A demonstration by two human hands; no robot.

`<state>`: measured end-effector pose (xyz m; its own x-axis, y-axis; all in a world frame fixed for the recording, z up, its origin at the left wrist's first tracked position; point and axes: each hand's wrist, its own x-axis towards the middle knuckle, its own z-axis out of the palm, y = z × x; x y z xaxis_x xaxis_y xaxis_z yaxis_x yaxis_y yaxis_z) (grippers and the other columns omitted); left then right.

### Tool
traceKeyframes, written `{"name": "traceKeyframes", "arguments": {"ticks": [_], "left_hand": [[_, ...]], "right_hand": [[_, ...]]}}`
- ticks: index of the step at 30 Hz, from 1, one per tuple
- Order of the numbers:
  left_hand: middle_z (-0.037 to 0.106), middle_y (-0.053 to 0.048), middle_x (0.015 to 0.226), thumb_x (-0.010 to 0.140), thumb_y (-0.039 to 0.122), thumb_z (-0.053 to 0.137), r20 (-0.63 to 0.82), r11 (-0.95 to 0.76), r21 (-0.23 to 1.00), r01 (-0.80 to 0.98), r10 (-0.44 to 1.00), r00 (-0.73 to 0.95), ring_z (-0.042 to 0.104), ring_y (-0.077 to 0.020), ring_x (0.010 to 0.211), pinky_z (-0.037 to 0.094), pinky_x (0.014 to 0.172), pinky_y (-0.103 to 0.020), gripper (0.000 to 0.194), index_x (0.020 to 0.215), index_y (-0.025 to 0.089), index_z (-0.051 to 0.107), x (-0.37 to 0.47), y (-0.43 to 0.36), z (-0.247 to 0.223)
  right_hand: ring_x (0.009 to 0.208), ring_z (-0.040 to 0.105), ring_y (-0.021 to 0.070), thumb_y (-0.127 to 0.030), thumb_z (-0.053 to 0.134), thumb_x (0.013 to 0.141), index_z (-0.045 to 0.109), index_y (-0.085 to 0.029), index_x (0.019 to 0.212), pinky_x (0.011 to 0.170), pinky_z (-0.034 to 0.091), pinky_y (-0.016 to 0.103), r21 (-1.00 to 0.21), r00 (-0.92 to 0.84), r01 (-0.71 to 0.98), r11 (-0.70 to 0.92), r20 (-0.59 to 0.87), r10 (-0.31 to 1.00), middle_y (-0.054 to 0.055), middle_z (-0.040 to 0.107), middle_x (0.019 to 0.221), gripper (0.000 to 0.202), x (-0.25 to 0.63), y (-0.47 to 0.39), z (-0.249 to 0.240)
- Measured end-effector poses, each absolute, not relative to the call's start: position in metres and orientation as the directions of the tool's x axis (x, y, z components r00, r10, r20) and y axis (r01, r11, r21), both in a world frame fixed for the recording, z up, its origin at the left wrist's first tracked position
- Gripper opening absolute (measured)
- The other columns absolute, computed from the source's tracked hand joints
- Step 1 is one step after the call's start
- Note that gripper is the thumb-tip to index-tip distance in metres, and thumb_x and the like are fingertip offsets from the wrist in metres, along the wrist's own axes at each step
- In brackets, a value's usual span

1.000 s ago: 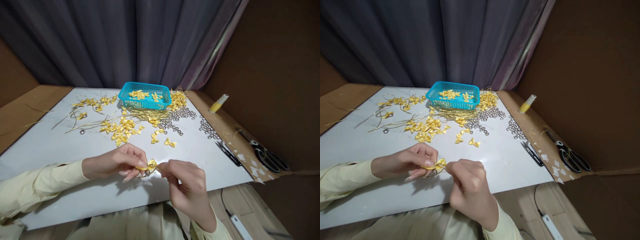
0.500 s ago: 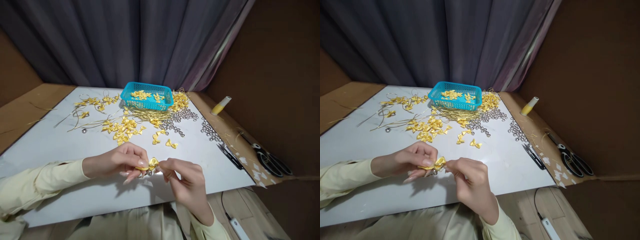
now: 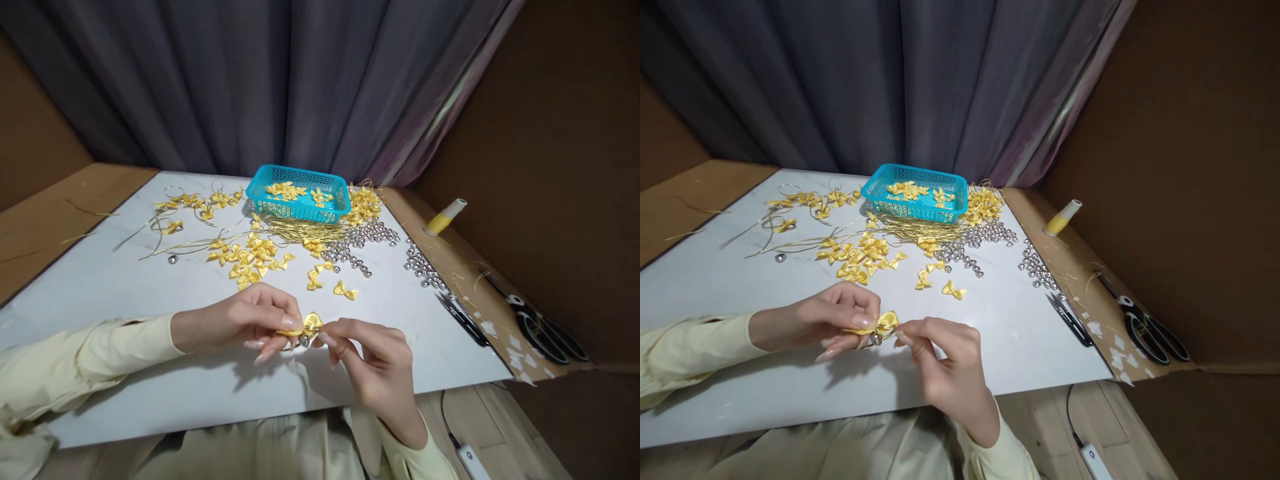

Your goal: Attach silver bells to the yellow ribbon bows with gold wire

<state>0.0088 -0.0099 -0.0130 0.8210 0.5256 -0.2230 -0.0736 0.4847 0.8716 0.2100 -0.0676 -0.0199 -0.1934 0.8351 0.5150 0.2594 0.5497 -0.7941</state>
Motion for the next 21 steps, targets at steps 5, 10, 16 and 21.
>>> {"name": "traceKeyframes", "arguments": {"ticks": [5,10,16,21], "left_hand": [[0.054,0.002,0.043,0.079,0.029,0.063,-0.221,0.493,0.867,-0.076,0.515,0.828,0.034,-0.0061,0.033,0.016,0.033,-0.019,0.019,0.069,0.013,0.065,0.0092,-0.0090,-0.0141],[0.053,0.003,0.042,0.078,0.028,0.064,-0.234,0.514,0.854,-0.083,0.520,0.822,0.032,-0.0056,0.032,0.016,0.035,-0.020,0.018,0.068,0.013,0.065,0.0097,-0.0109,-0.0111],[0.051,0.004,0.039,0.074,0.027,0.065,-0.271,0.573,0.812,-0.105,0.531,0.803,0.030,-0.0057,0.032,0.018,0.040,-0.021,0.017,0.064,0.013,0.061,0.0130,-0.0156,-0.0055],[0.049,0.003,0.036,0.074,0.025,0.065,-0.258,0.597,0.790,-0.137,0.528,0.809,0.028,-0.0052,0.032,0.016,0.040,-0.022,0.018,0.064,0.012,0.060,0.0138,-0.0156,-0.0071]], "right_hand": [[0.044,0.055,0.0099,-0.006,0.056,0.084,0.068,-0.016,0.077,0.047,0.047,0.021,-0.792,-0.199,0.258,0.553,0.517,0.833,0.002,0.070,0.062,0.017,0.2101,-0.0677,-0.0191],[0.045,0.054,0.0100,-0.004,0.054,0.083,0.068,-0.017,0.077,0.048,0.046,0.022,-0.772,-0.199,0.263,0.579,0.544,0.815,0.001,0.067,0.060,0.021,0.2092,-0.0671,-0.0167],[0.045,0.054,0.0102,-0.005,0.055,0.083,0.068,-0.018,0.077,0.048,0.046,0.022,-0.767,-0.171,0.277,0.579,0.554,0.815,0.000,0.066,0.059,0.020,0.2073,-0.0675,-0.0193],[0.045,0.055,0.0095,-0.006,0.058,0.084,0.068,-0.018,0.080,0.049,0.048,0.022,-0.776,-0.139,0.252,0.578,0.562,0.815,0.000,0.068,0.062,0.017,0.2042,-0.0677,-0.0222]]}}
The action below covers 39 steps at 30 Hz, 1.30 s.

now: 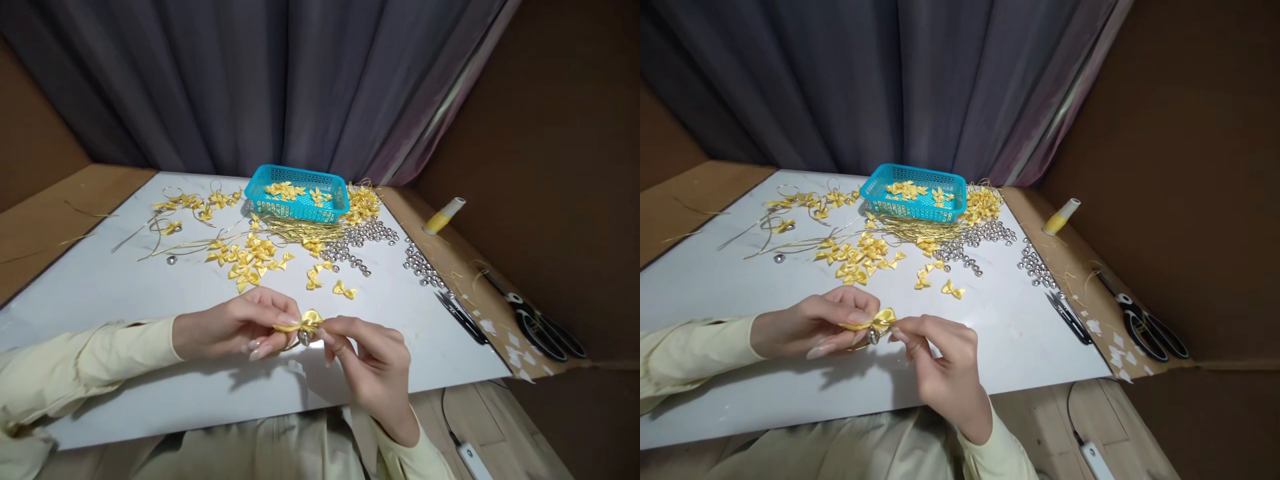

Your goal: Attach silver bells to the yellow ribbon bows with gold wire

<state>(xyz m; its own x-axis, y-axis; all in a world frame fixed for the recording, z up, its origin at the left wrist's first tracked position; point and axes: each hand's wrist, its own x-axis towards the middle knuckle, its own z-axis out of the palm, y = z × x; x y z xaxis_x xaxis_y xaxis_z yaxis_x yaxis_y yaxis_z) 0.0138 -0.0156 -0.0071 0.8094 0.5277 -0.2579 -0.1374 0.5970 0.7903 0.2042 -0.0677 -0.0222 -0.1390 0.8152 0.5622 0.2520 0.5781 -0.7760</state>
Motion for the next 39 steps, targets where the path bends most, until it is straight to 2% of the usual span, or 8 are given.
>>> {"name": "traceKeyframes", "arguments": {"ticks": [10,18,30,39], "left_hand": [[0.047,0.004,0.036,0.078,0.023,0.065,-0.221,0.652,0.731,-0.200,0.505,0.834,0.027,-0.0049,0.032,0.020,0.039,-0.019,0.016,0.067,0.011,0.063,0.0124,-0.0172,-0.0100],[0.045,0.005,0.035,0.079,0.020,0.064,-0.192,0.675,0.704,-0.219,0.478,0.857,0.025,-0.0055,0.031,0.023,0.039,-0.019,0.016,0.066,0.011,0.063,0.0152,-0.0191,-0.0065],[0.042,0.005,0.035,0.080,0.017,0.061,-0.162,0.689,0.686,-0.234,0.458,0.874,0.025,-0.0063,0.033,0.025,0.040,-0.019,0.015,0.068,0.010,0.065,0.0151,-0.0199,-0.0058],[0.048,0.004,0.038,0.078,0.020,0.064,-0.207,0.664,0.721,-0.198,0.480,0.852,0.030,-0.0055,0.034,0.027,0.043,-0.019,0.014,0.067,0.011,0.064,0.0147,-0.0195,-0.0057]], "right_hand": [[0.043,0.056,0.0095,-0.006,0.059,0.084,0.069,-0.019,0.080,0.048,0.048,0.022,-0.773,-0.105,0.239,0.588,0.582,0.807,-0.001,0.067,0.060,0.017,0.2018,-0.0673,-0.0236],[0.047,0.054,0.0101,0.000,0.051,0.082,0.067,-0.018,0.084,0.047,0.045,0.022,-0.729,-0.136,0.198,0.655,0.642,0.755,-0.001,0.062,0.059,0.025,0.2017,-0.0669,-0.0249],[0.050,0.049,0.0119,0.008,0.043,0.078,0.063,-0.018,0.097,0.044,0.040,0.025,-0.548,-0.191,0.287,0.786,0.771,0.607,0.002,0.063,0.065,0.038,0.2034,-0.0699,-0.0186],[0.052,0.048,0.0120,0.008,0.046,0.076,0.063,-0.016,0.095,0.048,0.042,0.025,-0.539,-0.189,0.359,0.762,0.757,0.625,0.002,0.061,0.064,0.035,0.2034,-0.0755,-0.0175]]}}
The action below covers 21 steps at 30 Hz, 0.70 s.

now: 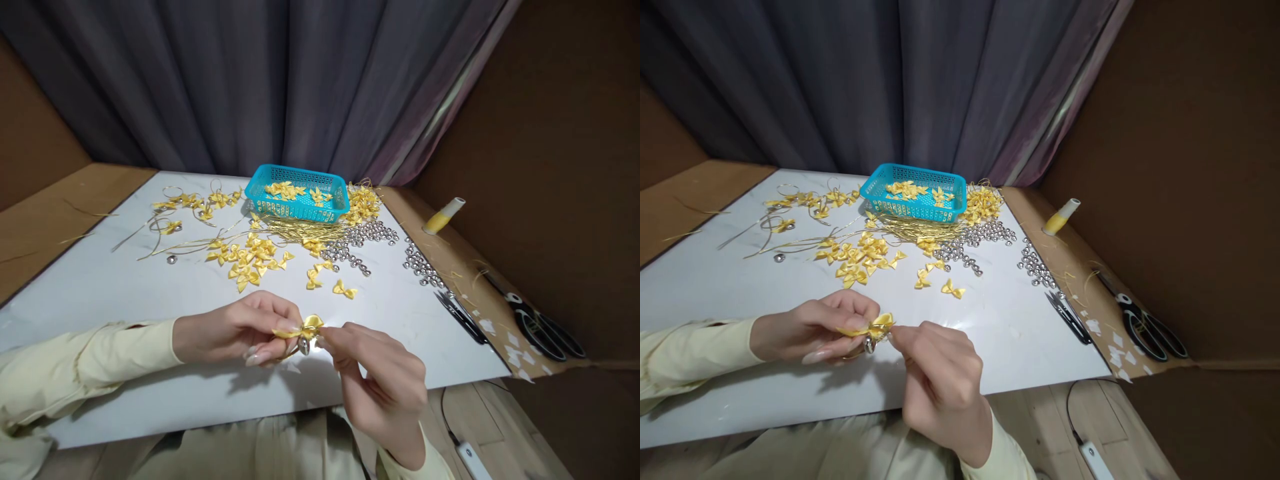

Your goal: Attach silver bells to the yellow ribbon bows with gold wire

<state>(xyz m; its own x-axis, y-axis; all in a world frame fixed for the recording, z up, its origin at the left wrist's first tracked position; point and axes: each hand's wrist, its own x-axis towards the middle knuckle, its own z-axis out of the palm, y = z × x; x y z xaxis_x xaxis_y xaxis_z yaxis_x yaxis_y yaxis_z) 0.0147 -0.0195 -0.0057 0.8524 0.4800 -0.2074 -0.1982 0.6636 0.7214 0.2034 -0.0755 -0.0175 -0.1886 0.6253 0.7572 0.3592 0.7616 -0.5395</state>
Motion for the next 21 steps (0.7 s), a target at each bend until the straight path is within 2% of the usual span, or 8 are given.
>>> {"name": "traceKeyframes", "arguments": {"ticks": [7,21], "left_hand": [[0.047,0.004,0.037,0.078,0.022,0.065,-0.202,0.645,0.738,-0.198,0.492,0.847,0.031,-0.0055,0.035,0.027,0.042,-0.018,0.015,0.068,0.011,0.063,0.0141,-0.0191,-0.0070],[0.048,0.004,0.041,0.078,0.027,0.065,-0.205,0.565,0.810,-0.156,0.523,0.827,0.031,-0.0052,0.035,0.019,0.041,-0.021,0.020,0.067,0.012,0.060,0.0120,-0.0180,-0.0083]], "right_hand": [[0.050,0.046,0.0109,0.006,0.046,0.078,0.064,-0.014,0.087,0.047,0.040,0.024,-0.589,-0.175,0.339,0.733,0.727,0.665,0.000,0.053,0.059,0.028,0.2031,-0.0759,-0.0189],[0.048,0.051,0.0107,0.003,0.049,0.079,0.065,-0.013,0.081,0.048,0.045,0.023,-0.605,-0.163,0.393,0.693,0.696,0.700,0.001,0.059,0.058,0.022,0.2021,-0.0786,-0.0155]]}}
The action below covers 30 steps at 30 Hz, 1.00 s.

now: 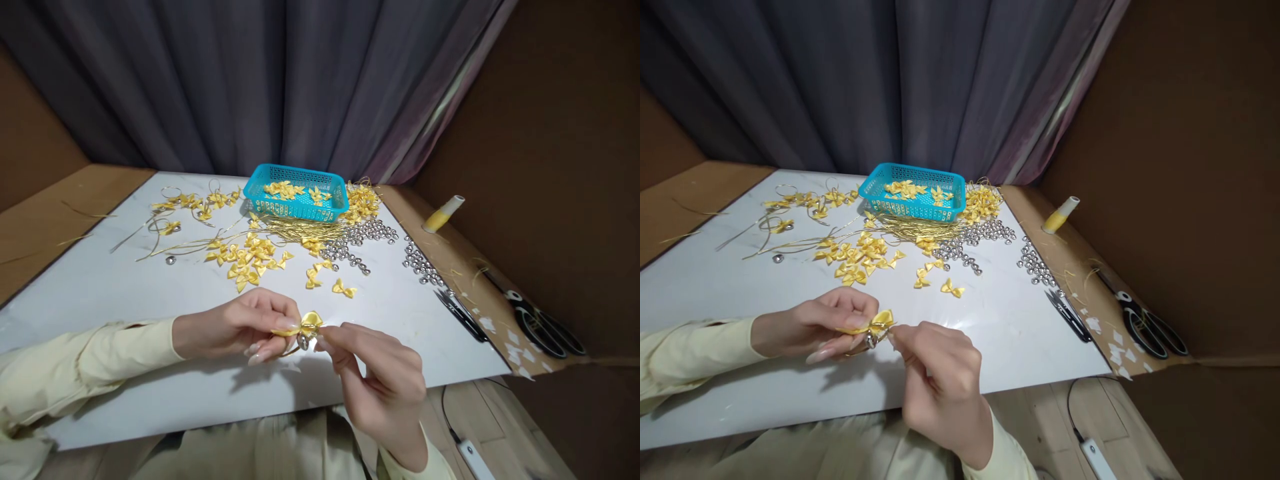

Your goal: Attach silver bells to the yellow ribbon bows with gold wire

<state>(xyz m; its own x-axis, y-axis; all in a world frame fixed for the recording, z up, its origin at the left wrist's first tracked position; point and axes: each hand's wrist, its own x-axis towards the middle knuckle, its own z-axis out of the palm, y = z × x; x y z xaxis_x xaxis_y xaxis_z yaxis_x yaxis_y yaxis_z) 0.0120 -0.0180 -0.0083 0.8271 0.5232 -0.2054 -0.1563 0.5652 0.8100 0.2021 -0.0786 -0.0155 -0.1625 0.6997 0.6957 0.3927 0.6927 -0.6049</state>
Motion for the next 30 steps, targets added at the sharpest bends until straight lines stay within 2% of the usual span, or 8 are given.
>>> {"name": "traceKeyframes", "arguments": {"ticks": [6,16,24,30], "left_hand": [[0.050,0.004,0.041,0.078,0.029,0.066,-0.215,0.548,0.828,-0.122,0.510,0.833,0.032,-0.0055,0.035,0.017,0.040,-0.022,0.021,0.067,0.012,0.060,0.011,-0.017,-0.008],[0.050,0.004,0.040,0.077,0.029,0.066,-0.244,0.554,0.827,-0.098,0.510,0.825,0.033,-0.0059,0.034,0.017,0.041,-0.023,0.020,0.066,0.013,0.061,0.012,-0.017,-0.009],[0.054,0.002,0.043,0.081,0.025,0.062,-0.236,0.534,0.844,-0.052,0.456,0.858,0.035,-0.0053,0.034,0.017,0.037,-0.021,0.017,0.071,0.011,0.063,0.012,-0.015,-0.015],[0.055,0.002,0.042,0.082,0.024,0.061,-0.229,0.516,0.855,-0.050,0.462,0.857,0.033,-0.0057,0.036,0.018,0.040,-0.021,0.018,0.070,0.011,0.063,0.013,-0.016,-0.012]], "right_hand": [[0.047,0.053,0.0110,0.001,0.049,0.080,0.065,-0.014,0.081,0.048,0.047,0.024,-0.617,-0.165,0.401,0.677,0.678,0.716,0.002,0.062,0.059,0.023,0.203,-0.079,-0.015],[0.051,0.055,0.0131,0.003,0.043,0.077,0.064,-0.015,0.086,0.051,0.049,0.026,-0.531,-0.214,0.439,0.725,0.722,0.658,0.003,0.063,0.060,0.030,0.206,-0.080,-0.014],[0.049,0.046,0.0137,0.002,0.040,0.068,0.064,-0.012,0.085,0.046,0.040,0.027,-0.374,-0.332,0.570,0.731,0.709,0.622,0.002,0.054,0.055,0.033,0.211,-0.083,-0.009],[0.046,0.040,0.0129,0.001,0.038,0.065,0.062,-0.015,0.083,0.043,0.034,0.027,-0.374,-0.346,0.584,0.720,0.688,0.638,-0.002,0.047,0.052,0.034,0.211,-0.085,-0.004]]}}
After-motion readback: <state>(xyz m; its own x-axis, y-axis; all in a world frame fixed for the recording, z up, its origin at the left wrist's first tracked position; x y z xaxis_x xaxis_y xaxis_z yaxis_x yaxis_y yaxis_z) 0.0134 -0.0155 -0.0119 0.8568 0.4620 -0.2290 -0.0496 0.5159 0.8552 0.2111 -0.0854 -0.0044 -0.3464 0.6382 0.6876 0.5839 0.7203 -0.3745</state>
